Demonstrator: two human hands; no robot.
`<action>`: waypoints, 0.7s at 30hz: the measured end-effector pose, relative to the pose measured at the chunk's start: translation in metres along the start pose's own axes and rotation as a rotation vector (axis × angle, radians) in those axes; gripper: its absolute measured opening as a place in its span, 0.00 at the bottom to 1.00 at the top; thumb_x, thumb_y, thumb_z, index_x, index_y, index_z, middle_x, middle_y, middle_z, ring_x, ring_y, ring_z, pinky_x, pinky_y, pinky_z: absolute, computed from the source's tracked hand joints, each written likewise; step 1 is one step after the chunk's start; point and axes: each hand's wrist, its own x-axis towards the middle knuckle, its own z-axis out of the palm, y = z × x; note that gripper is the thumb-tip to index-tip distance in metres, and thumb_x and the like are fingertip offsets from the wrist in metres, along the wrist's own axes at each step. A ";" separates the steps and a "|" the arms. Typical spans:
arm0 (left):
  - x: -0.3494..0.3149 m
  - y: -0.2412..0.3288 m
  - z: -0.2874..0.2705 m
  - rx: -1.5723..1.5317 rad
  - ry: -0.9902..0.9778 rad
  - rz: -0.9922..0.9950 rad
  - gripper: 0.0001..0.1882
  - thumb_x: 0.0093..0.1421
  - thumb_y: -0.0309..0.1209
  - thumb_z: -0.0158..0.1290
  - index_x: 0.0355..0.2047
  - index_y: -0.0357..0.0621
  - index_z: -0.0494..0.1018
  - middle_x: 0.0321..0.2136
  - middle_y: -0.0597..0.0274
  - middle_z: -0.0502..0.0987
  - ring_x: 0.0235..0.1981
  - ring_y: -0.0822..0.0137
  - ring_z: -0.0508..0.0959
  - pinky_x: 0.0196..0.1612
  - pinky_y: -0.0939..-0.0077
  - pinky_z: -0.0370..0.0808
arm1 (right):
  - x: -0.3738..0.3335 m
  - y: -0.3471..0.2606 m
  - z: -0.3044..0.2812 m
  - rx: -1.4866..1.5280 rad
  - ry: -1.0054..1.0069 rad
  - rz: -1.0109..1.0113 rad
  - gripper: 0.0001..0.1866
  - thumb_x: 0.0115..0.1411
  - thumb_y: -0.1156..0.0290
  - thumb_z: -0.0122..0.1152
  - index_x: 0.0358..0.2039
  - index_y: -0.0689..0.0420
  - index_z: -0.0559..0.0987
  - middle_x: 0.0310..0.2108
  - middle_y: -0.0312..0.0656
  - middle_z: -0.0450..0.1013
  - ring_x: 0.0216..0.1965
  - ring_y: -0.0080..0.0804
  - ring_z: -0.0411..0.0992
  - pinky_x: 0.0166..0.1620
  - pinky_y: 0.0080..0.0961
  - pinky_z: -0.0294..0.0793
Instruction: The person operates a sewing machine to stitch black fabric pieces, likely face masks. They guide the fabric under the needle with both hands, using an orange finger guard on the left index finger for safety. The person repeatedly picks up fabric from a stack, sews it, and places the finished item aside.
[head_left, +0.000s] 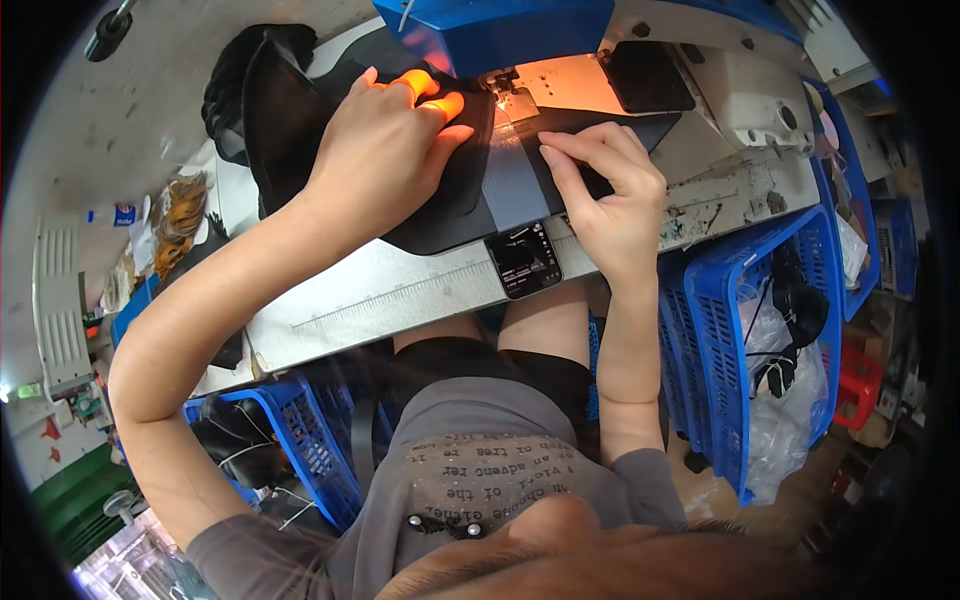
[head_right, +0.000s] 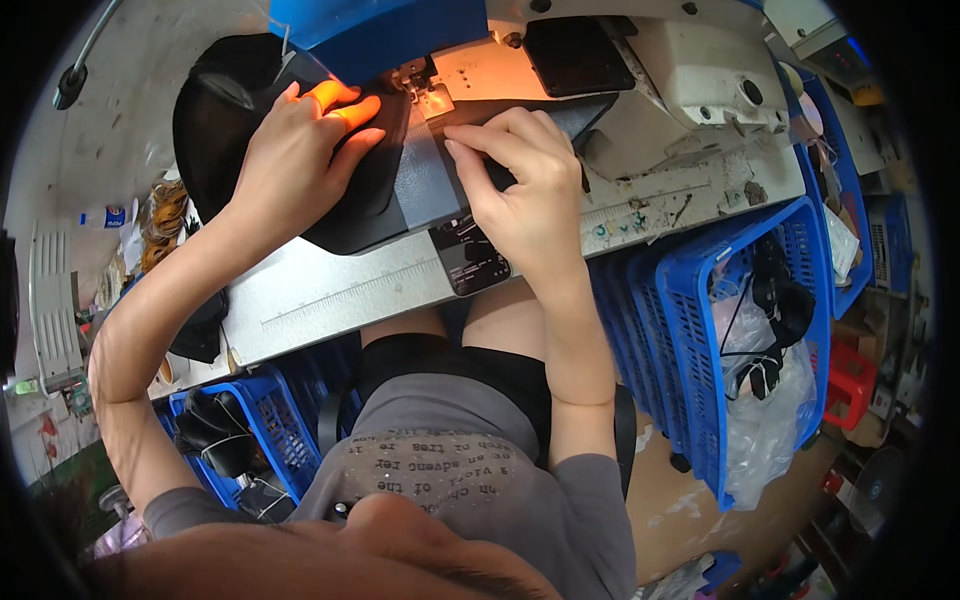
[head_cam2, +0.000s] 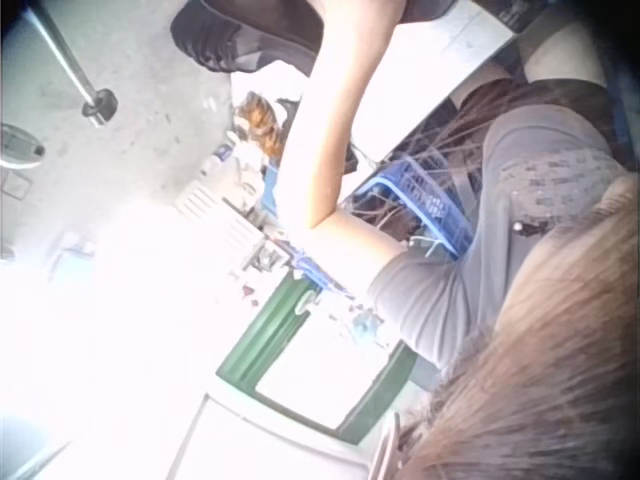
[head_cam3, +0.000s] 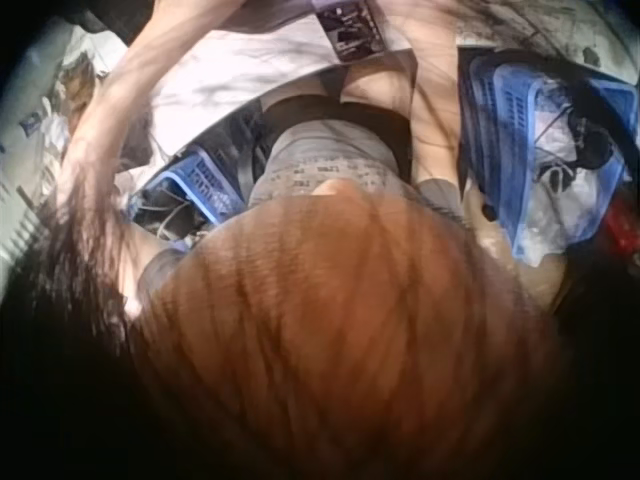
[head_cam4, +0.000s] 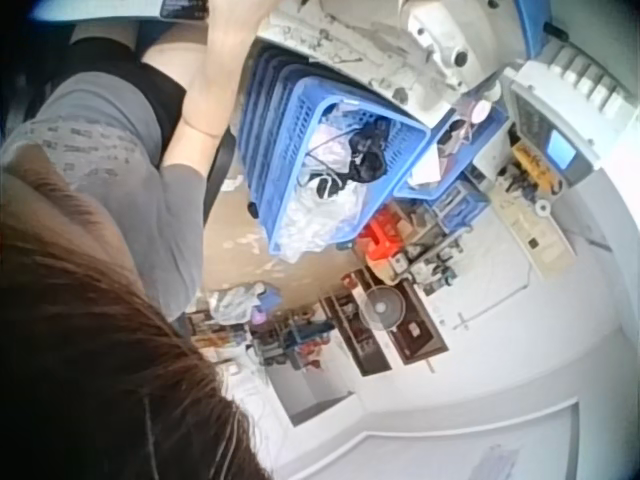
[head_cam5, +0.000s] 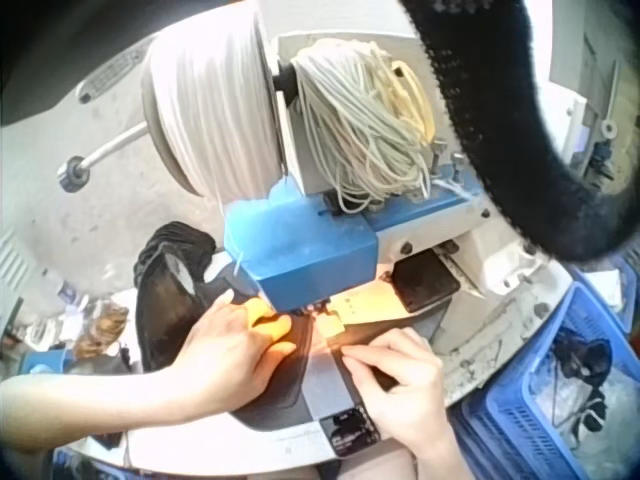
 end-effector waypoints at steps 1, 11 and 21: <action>0.000 0.004 -0.001 0.026 -0.017 -0.006 0.14 0.61 0.36 0.56 0.43 0.40 0.80 0.38 0.50 0.79 0.38 0.49 0.78 0.54 0.54 0.70 | 0.000 0.000 0.000 0.002 0.000 0.001 0.06 0.49 0.78 0.69 0.30 0.58 0.85 0.24 0.38 0.74 0.29 0.33 0.71 0.36 0.28 0.69; 0.008 0.031 0.009 0.172 -0.015 -0.152 0.13 0.61 0.32 0.53 0.41 0.36 0.78 0.38 0.46 0.79 0.35 0.47 0.78 0.43 0.60 0.75 | 0.000 0.003 0.000 0.003 -0.007 -0.018 0.06 0.49 0.78 0.69 0.30 0.57 0.85 0.24 0.37 0.73 0.29 0.34 0.71 0.37 0.29 0.69; 0.015 0.015 0.039 0.160 0.250 -0.092 0.08 0.57 0.30 0.55 0.32 0.36 0.78 0.27 0.49 0.77 0.33 0.47 0.75 0.38 0.60 0.76 | 0.006 -0.004 0.008 -0.175 -0.101 -0.115 0.07 0.51 0.75 0.65 0.32 0.54 0.85 0.25 0.36 0.73 0.32 0.35 0.71 0.39 0.32 0.66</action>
